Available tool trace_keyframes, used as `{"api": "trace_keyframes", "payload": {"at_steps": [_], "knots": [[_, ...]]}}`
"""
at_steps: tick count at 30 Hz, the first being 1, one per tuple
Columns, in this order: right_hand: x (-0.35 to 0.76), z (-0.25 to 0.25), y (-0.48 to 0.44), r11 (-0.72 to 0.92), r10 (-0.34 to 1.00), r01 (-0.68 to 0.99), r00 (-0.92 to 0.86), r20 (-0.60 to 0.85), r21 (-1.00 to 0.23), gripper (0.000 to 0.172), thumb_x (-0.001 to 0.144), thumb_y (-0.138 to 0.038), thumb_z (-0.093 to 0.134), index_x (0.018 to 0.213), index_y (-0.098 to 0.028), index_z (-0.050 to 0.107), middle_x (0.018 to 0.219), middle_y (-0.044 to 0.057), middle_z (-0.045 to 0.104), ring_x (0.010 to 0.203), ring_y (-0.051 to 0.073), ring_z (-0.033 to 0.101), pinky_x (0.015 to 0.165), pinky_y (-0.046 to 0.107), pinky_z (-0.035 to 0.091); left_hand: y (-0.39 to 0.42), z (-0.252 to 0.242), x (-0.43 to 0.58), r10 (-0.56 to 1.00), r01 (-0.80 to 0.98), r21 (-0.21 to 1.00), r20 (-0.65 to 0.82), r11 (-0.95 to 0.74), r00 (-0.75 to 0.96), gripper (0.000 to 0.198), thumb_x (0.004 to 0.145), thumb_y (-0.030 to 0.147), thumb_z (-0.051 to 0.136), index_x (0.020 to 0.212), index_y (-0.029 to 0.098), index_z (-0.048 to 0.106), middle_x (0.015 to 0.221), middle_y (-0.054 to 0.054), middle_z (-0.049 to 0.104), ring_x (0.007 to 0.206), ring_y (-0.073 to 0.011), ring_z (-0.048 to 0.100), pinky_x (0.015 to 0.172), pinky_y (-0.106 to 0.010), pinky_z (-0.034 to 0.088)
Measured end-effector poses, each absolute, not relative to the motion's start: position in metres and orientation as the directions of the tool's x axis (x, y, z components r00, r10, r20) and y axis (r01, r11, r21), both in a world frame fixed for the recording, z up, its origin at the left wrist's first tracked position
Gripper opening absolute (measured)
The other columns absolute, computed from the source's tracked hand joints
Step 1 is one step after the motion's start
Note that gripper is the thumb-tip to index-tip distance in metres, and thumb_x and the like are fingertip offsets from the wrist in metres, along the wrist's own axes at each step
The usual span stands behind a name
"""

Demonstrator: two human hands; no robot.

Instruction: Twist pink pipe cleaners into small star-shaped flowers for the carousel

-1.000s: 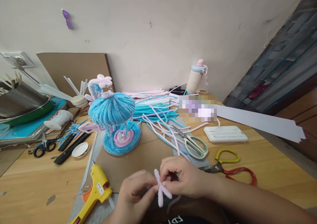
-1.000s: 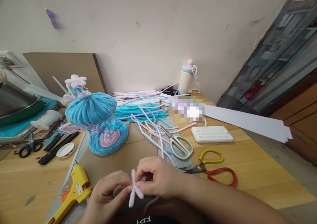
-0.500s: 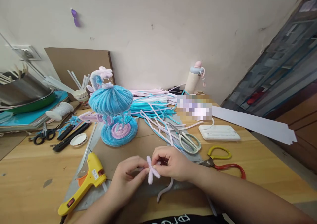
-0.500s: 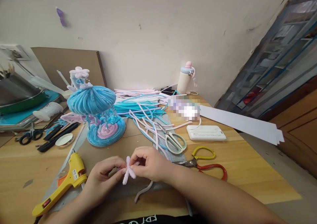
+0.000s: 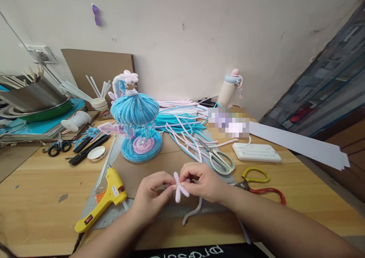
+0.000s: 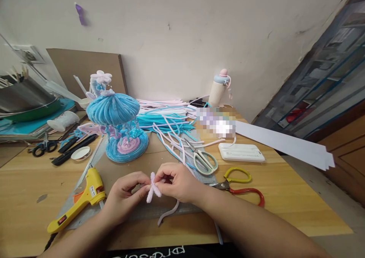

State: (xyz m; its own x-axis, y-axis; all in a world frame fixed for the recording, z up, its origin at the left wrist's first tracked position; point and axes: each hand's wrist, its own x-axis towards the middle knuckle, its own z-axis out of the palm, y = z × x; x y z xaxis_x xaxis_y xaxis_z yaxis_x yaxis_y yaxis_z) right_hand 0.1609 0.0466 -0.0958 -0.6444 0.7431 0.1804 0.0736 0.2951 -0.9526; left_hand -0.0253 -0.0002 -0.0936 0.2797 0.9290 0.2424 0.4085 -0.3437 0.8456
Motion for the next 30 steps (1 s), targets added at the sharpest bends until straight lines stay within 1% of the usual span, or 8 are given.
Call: {"api": "trace_keyframes", "payload": {"at_steps": [6,12,24,30], "knots": [[0.1631,-0.0963,0.0474,0.339,0.729,0.077,-0.651,0.21,-0.938,0.002,0.074,-0.013,0.061,0.074,-0.014,0.063,0.07,0.0,0.055,0.061,0.009,0.049,0.056,0.02,0.039,0.0016,-0.0945,-0.0257,0.921,0.386,0.852,0.248,-0.355,0.3,0.015,0.083,0.023,0.056,0.074,0.016,0.065,0.068,-0.003,0.064,0.063,-0.0127,0.057,0.061,-0.022,0.042],[0.1612,-0.0957,0.0463,0.317,0.743,0.086,-0.642,0.19,-0.945,0.003,0.075,-0.016,0.062,0.073,-0.014,0.063,0.07,0.0,0.054,0.061,0.009,0.049,0.056,0.02,0.039,0.0021,-0.0939,-0.0256,0.922,0.385,0.853,0.248,-0.353,0.297,0.015,0.083,0.023,0.056,0.074,0.016,0.065,0.068,-0.003,0.064,0.064,-0.0128,0.057,0.062,-0.022,0.042],[0.157,-0.0975,0.0446,0.263,0.758,0.098,-0.637,0.142,-0.96,0.005,0.073,-0.017,0.063,0.07,-0.014,0.062,0.067,-0.001,0.053,0.059,0.008,0.047,0.053,0.02,0.038,0.0011,-0.0962,-0.0277,0.928,0.376,0.864,0.233,-0.334,0.29,0.017,0.083,0.025,0.056,0.073,0.016,0.066,0.069,-0.004,0.066,0.065,-0.0137,0.058,0.063,-0.024,0.044],[0.1587,-0.0979,0.0463,0.301,0.738,0.098,-0.654,0.166,-0.949,0.004,0.074,-0.017,0.062,0.072,-0.014,0.062,0.068,-0.001,0.053,0.06,0.008,0.048,0.054,0.02,0.039,0.0012,-0.0962,-0.0273,0.926,0.38,0.862,0.229,-0.336,0.3,0.017,0.083,0.025,0.056,0.073,0.015,0.066,0.068,-0.004,0.066,0.064,-0.0136,0.059,0.062,-0.023,0.044]]}}
